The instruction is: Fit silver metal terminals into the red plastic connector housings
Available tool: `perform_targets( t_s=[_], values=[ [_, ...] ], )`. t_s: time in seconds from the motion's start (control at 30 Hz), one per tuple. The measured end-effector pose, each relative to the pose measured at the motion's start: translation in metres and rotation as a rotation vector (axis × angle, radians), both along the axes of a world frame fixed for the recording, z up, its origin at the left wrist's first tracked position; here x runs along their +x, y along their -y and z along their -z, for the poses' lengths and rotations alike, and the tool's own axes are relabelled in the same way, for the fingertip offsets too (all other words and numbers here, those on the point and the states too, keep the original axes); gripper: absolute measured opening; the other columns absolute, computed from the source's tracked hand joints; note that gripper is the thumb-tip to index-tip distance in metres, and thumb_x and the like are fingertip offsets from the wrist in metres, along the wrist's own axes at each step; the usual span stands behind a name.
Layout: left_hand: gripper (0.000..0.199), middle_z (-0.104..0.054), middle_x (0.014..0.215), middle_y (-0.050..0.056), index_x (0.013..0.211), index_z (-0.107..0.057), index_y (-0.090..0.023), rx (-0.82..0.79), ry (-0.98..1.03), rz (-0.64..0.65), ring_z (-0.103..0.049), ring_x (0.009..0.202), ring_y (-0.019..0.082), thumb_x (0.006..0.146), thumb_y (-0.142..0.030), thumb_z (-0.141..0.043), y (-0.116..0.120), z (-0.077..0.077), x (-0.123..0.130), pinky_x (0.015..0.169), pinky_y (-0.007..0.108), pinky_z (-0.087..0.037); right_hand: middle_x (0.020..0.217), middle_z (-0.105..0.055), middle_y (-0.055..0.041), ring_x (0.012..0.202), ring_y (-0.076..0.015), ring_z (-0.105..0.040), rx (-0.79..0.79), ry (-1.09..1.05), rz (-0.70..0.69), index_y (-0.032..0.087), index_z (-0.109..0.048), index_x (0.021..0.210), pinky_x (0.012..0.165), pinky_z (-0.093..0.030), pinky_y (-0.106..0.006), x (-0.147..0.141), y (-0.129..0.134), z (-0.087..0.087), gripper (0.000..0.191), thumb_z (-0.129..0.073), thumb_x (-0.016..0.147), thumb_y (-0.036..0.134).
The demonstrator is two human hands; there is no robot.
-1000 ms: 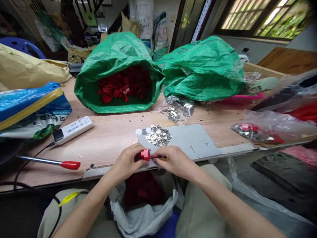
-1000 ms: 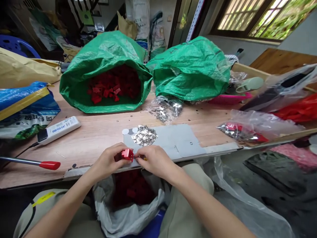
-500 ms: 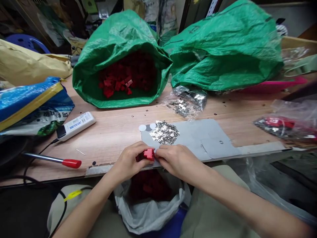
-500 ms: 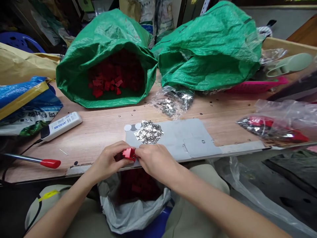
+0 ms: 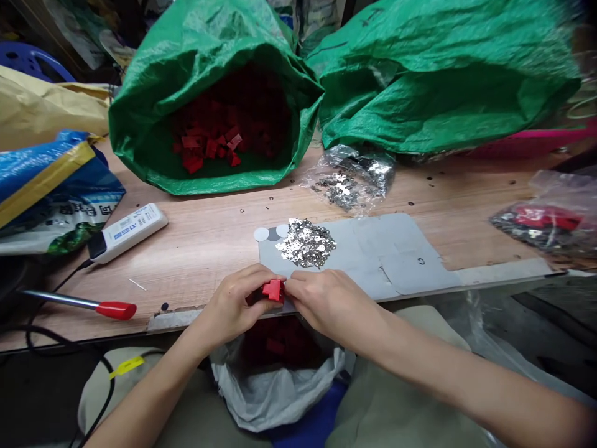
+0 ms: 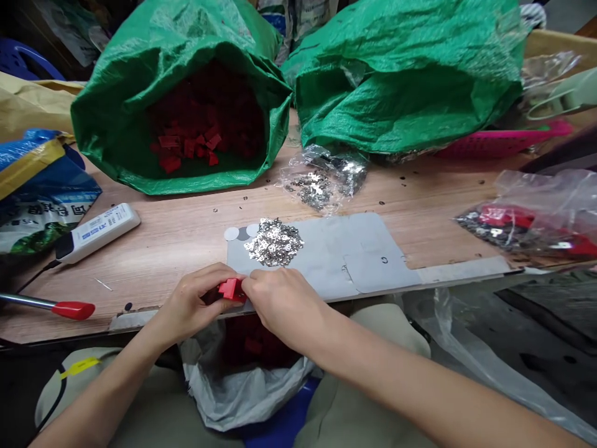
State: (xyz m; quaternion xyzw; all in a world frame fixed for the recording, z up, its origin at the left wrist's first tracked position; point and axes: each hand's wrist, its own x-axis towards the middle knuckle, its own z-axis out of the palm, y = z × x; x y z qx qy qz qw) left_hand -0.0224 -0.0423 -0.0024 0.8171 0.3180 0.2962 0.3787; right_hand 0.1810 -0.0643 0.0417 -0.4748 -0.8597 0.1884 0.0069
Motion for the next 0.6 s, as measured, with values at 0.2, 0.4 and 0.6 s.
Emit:
perform_targets(
  t_s=[0.2,0.4,0.6],
  values=[
    [0.028,-0.069,0.1,0.005,0.106,-0.068,-0.018,0.034,-0.028,0.015,-0.064,0.092,0.016,0.083,-0.002,-0.065,-0.002,-0.001,-0.002,0.081,0.026,-0.05,0.084,-0.069,-0.0017,0.07,-0.0156,-0.06,0.045,-0.16,-0.012,0.017,-0.064,0.085,0.058,-0.03,-0.029,0.009,0.001,0.016,0.013,-0.057,0.09,0.006],
    [0.042,-0.07,0.106,0.006,0.117,-0.066,-0.019,0.008,-0.023,0.007,-0.065,0.098,0.016,0.082,0.002,-0.063,0.0,0.0,-0.004,0.085,0.026,-0.051,0.08,-0.069,-0.0015,0.073,-0.0154,-0.062,0.021,-0.409,0.05,0.018,-0.069,0.087,0.065,-0.039,-0.025,0.024,-0.002,0.026,0.014,-0.058,0.092,0.01],
    [0.039,-0.07,0.107,0.006,0.121,-0.066,-0.02,-0.004,-0.032,0.005,-0.065,0.098,0.016,0.085,-0.004,-0.065,0.0,0.0,-0.003,0.085,0.027,-0.051,0.083,-0.069,-0.0046,0.072,-0.0167,-0.063,0.027,-0.358,0.036,0.019,-0.072,0.09,0.064,-0.043,-0.025,0.026,0.002,0.017,0.018,-0.055,0.093,0.012]
  ],
)
